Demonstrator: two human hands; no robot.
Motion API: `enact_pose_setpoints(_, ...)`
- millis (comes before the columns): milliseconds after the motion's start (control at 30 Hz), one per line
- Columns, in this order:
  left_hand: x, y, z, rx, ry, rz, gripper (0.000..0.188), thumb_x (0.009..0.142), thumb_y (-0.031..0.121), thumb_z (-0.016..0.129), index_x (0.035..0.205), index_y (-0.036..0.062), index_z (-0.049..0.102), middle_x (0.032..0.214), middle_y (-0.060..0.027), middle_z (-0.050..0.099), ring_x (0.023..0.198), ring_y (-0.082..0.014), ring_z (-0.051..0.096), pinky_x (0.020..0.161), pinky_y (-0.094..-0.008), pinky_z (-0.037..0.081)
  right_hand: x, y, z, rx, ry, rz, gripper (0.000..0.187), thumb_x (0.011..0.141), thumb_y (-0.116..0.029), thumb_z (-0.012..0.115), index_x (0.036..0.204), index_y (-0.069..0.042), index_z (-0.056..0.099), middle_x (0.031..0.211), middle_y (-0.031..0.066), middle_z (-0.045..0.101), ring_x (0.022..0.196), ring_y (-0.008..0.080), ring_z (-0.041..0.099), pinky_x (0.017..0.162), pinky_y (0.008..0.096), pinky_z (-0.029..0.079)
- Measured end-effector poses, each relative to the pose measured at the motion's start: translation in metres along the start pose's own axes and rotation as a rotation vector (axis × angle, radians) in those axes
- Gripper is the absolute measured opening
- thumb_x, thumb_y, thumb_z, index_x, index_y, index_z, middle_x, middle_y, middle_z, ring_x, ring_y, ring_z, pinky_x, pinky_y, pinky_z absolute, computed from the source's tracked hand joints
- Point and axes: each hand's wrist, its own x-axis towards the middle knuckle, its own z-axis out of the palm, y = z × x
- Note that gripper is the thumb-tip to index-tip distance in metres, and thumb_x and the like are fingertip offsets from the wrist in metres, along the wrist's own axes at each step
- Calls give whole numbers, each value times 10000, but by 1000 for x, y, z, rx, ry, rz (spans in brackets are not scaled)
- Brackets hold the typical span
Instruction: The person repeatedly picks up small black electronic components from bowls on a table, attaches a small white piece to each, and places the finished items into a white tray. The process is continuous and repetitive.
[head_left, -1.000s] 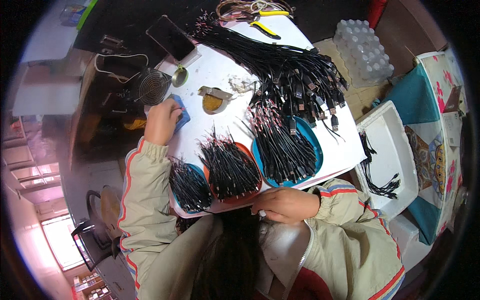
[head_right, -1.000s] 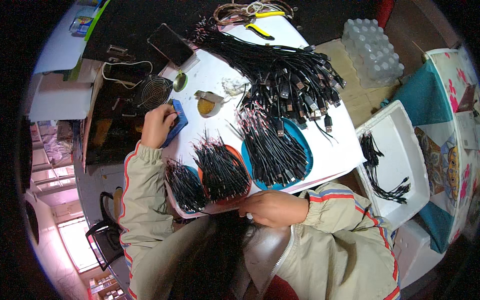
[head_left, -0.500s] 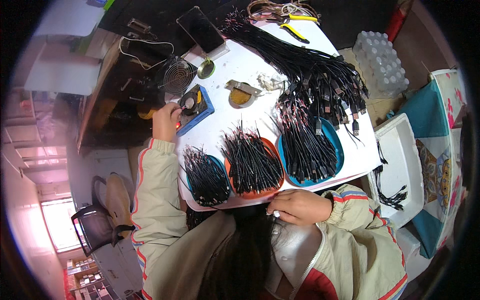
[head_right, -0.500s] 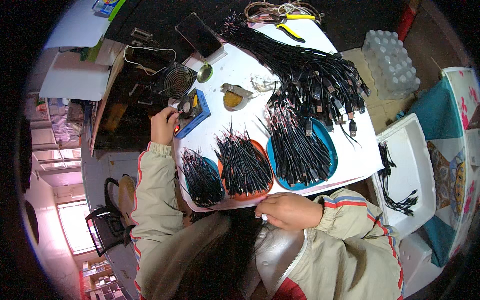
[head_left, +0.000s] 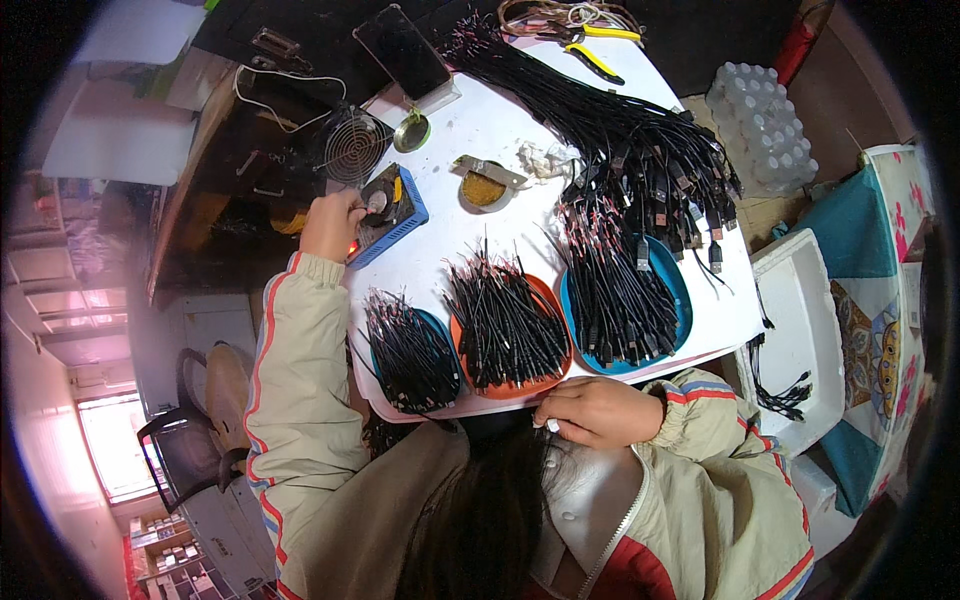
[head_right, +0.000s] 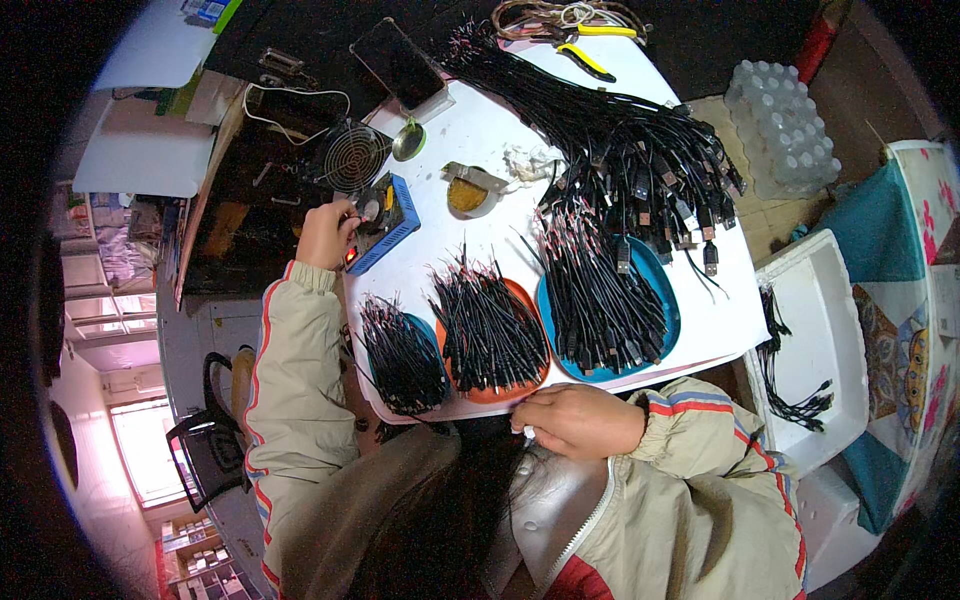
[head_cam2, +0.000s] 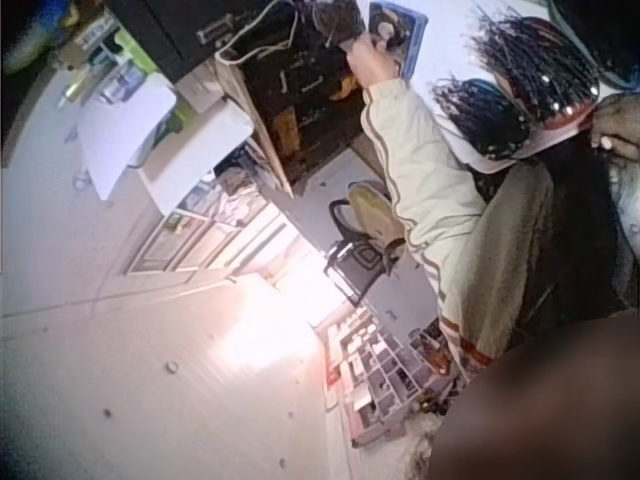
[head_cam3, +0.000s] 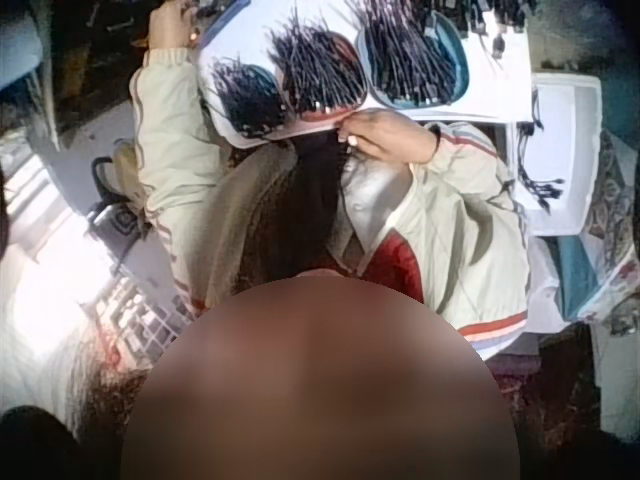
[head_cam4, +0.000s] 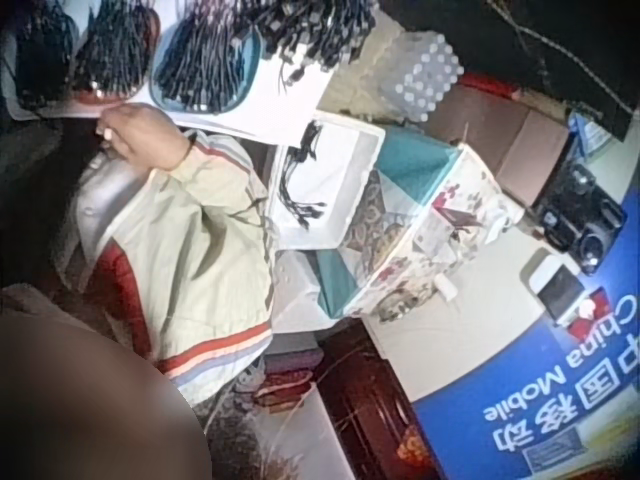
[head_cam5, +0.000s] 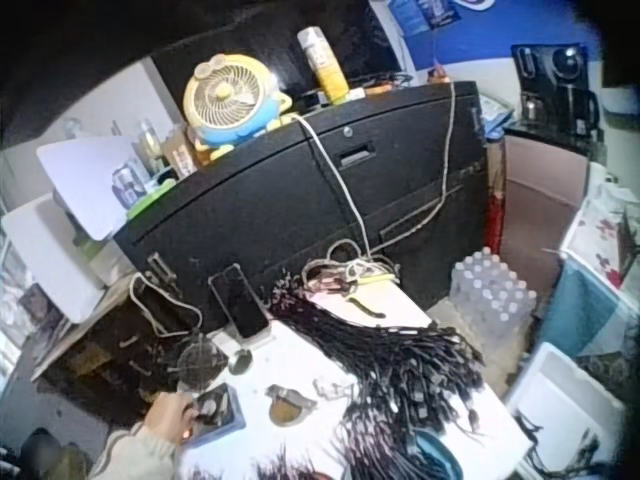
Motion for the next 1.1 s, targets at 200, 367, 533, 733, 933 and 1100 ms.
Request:
enact_pose_setpoints(200, 5, 0, 0, 109, -41, -20, 105, 768, 69, 702, 845, 11, 658, 770, -224, 638, 779, -418, 628, 667, -477, 487, -2, 1, -2, 12, 7, 9, 198, 818, -72, 543, 1010, -41, 577, 944, 137, 633, 895, 343, 625, 813, 415, 504)
enact_pose_setpoints(367, 1, 8, -2, 103, -13, -48, 106, 776, 72, 697, 844, 5, 652, 779, -224, 640, 780, -421, 626, 675, -481, 488, -4, -1, 1, -17, -2, 15, 193, 830, -81, 539, 1016, -45, 573, 942, 147, 633, 891, 347, 624, 814, 419, 499)
enact_pose_setpoints(533, -31, 44, -28, -218, 121, -61, 101, 823, 21, 649, 901, -40, 632, 720, -158, 649, 635, -234, 641, 584, -331, 473, -4, -15, 0, -31, 43, -3, 173, 850, -84, 541, 1012, -45, 585, 943, 150, 632, 892, 342, 619, 792, 417, 496)
enact_pose_setpoints(733, -143, 149, -81, -1180, 93, -127, 161, 916, 5, 574, 1060, -66, 582, 756, -86, 633, 582, -77, 509, 526, -173, 356, 13, -51, 3, -31, 285, -38, 276, 934, -158, 542, 1169, -15, 518, 997, 179, 595, 934, 340, 605, 803, 396, 485)
enact_pose_setpoints(933, -192, 268, -66, -1798, -78, 147, 210, 936, 99, 610, 1080, -51, 577, 866, -127, 636, 680, -120, 555, 565, -183, 399, 18, -90, 28, -13, 315, -209, 386, 943, -199, 549, 1229, 17, 407, 1020, 235, 574, 978, 374, 592, 837, 444, 461)
enact_pose_setpoints(1100, -203, 290, -54, -1675, -45, 210, 499, 948, 102, 566, 1383, -61, 384, 1360, -233, 494, 1258, -257, 495, 980, -343, 439, -59, -131, -1, 785, 642, 15, 189, 1011, -199, 443, 1058, -17, 452, 809, 93, 575, 725, 204, 590, 667, 339, 479)
